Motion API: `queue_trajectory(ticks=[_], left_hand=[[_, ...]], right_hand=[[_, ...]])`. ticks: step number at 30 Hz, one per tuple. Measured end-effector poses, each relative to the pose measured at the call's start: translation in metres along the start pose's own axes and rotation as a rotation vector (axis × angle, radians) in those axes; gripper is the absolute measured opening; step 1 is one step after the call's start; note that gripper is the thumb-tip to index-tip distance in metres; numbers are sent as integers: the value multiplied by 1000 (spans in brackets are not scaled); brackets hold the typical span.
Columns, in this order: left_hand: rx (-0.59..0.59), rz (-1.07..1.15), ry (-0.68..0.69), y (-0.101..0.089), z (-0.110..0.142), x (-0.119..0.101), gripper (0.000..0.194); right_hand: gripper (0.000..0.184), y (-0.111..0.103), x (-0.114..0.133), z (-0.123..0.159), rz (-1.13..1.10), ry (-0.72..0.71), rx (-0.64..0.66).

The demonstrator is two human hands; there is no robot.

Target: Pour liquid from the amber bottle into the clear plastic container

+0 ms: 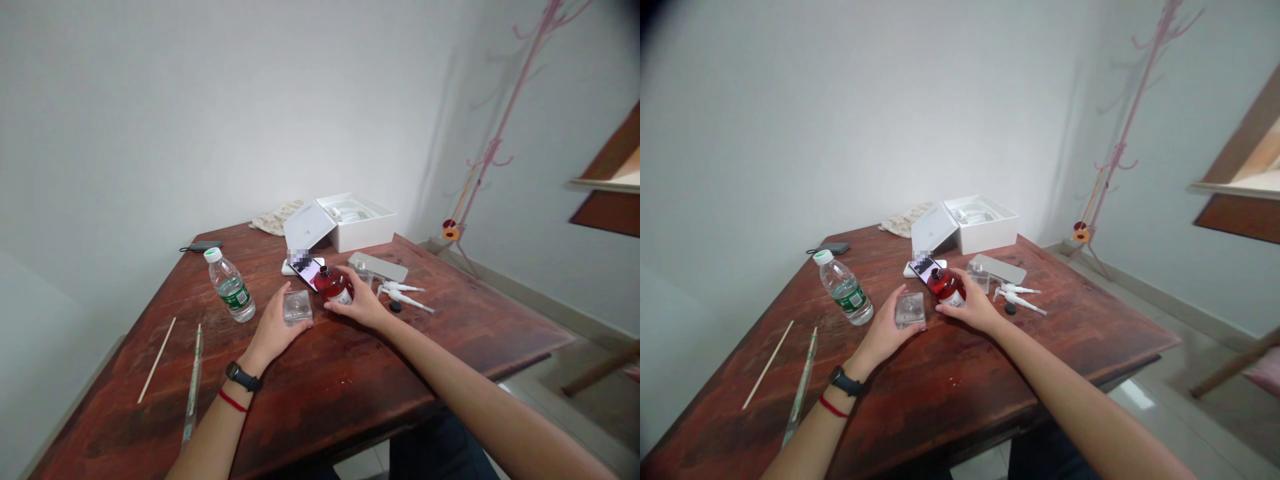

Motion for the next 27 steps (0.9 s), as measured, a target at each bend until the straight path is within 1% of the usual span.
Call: queue_trajectory(ticks=[7,13,20,27], left_hand=[[-4,5,-6,2,1,4,93],[2,9,-12,3,1,7,91],[17,19,-21,2,1,8,92],[21,32,-71,3,2,11,95]], right_hand=[[86,-2,1,0,10,7,-28],[85,-2,-8,0,27,30,-44],[83,-1,-16,0,0,44,-57],[86,1,-17,0,-9,73,-52]])
Point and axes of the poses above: each hand's wrist, its own z-axis away from the middle knuckle, its own y-axis out of the palm, x = y × z, the point moved 5 cm from there along -z, towards the middle knuckle, and after that the axes turned 14 degrees about -x, right-handed, at the moved point
